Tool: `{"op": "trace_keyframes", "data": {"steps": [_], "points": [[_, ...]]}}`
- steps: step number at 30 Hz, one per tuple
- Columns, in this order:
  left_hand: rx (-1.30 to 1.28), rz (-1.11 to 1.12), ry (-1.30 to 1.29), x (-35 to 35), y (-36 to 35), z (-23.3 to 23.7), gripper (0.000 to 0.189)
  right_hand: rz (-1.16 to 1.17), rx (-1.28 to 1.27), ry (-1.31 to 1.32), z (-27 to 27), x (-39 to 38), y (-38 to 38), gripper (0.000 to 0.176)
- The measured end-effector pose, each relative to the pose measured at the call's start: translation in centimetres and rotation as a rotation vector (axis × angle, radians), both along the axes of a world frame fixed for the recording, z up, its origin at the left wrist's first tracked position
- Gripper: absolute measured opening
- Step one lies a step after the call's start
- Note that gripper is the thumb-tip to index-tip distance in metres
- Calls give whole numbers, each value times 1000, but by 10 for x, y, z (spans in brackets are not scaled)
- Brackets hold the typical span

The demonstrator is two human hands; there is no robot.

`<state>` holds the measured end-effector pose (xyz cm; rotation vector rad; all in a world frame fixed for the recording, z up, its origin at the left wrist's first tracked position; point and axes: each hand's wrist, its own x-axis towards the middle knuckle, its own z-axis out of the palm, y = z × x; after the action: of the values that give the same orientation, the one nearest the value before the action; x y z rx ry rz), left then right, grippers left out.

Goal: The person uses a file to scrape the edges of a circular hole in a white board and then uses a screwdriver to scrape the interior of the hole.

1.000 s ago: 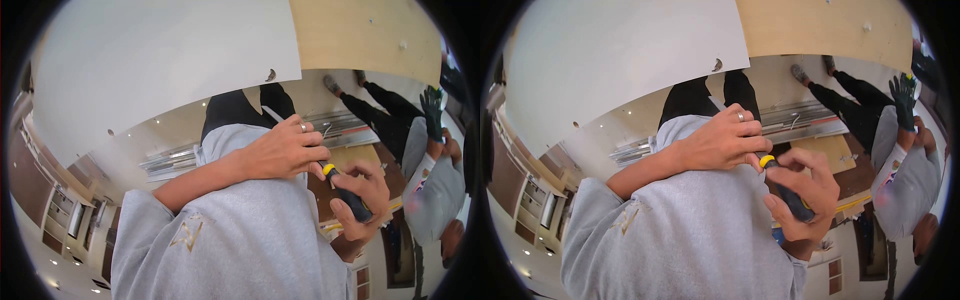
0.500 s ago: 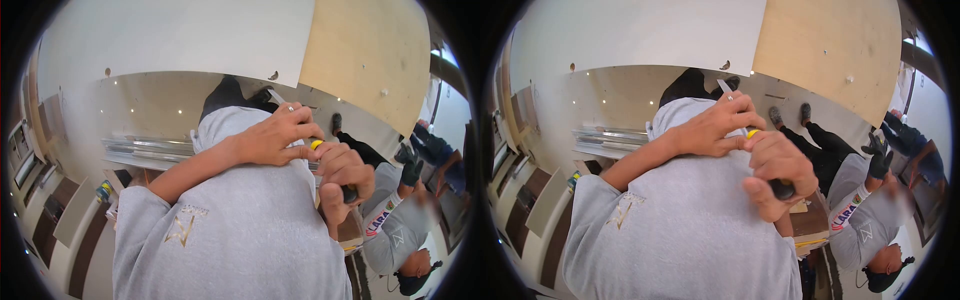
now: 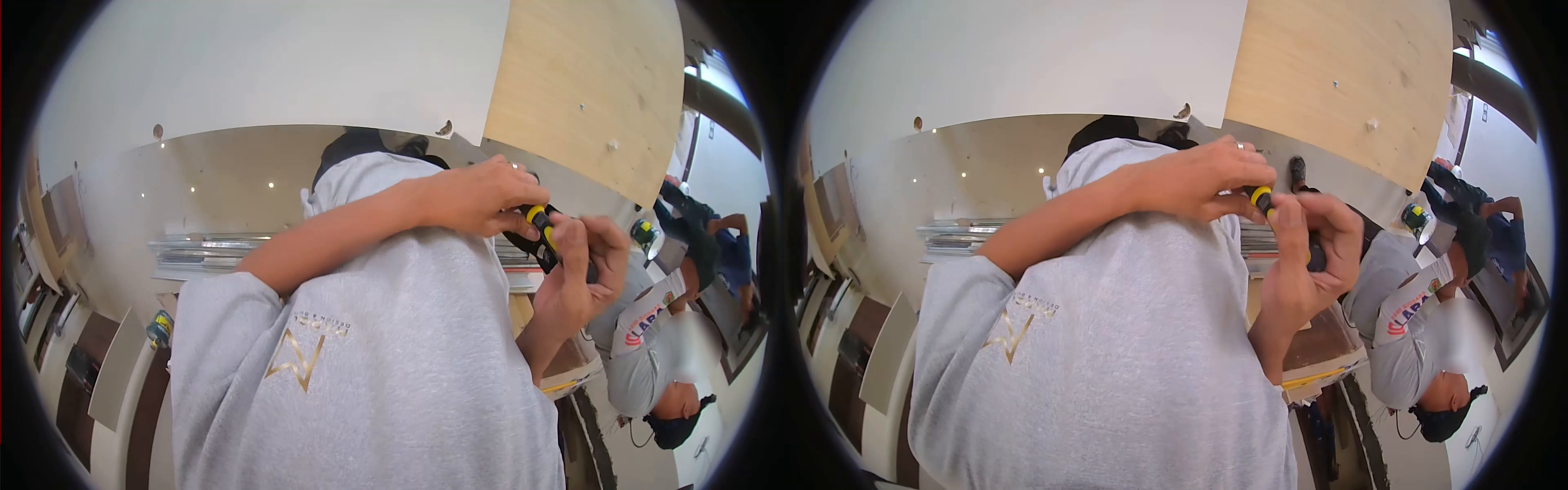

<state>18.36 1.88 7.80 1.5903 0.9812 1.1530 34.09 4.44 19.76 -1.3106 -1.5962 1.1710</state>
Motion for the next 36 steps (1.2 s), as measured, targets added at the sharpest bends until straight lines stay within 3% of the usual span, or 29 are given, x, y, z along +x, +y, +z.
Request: {"op": "trace_keyframes", "data": {"steps": [1,4,6,8,14,20,22,28,36], "points": [[-13,-37,-16,-2,-2,-3,29,74,68,-198,-5,7,-3,15],[33,-120,25,-10,-5,-18,27,192,-131,-552,16,5,-10,18],[73,-140,101,-9,-10,-22,27,254,-462,-646,30,1,-9,25],[86,-162,134,-10,-12,-24,28,408,-269,-903,35,-13,-6,29],[81,-148,42,-26,-14,-28,34,485,-60,-1018,37,-42,-8,29],[79,-95,-86,-45,9,-36,33,490,-211,-1154,50,-91,21,29],[86,-80,-129,-55,20,-39,33,510,-128,-1131,46,-95,26,29],[-118,-290,-1,-77,59,-36,37,499,-49,-1224,50,-110,52,30],[-15,-76,-108,-74,54,-60,23,593,83,-1224,37,-125,63,29]]}}
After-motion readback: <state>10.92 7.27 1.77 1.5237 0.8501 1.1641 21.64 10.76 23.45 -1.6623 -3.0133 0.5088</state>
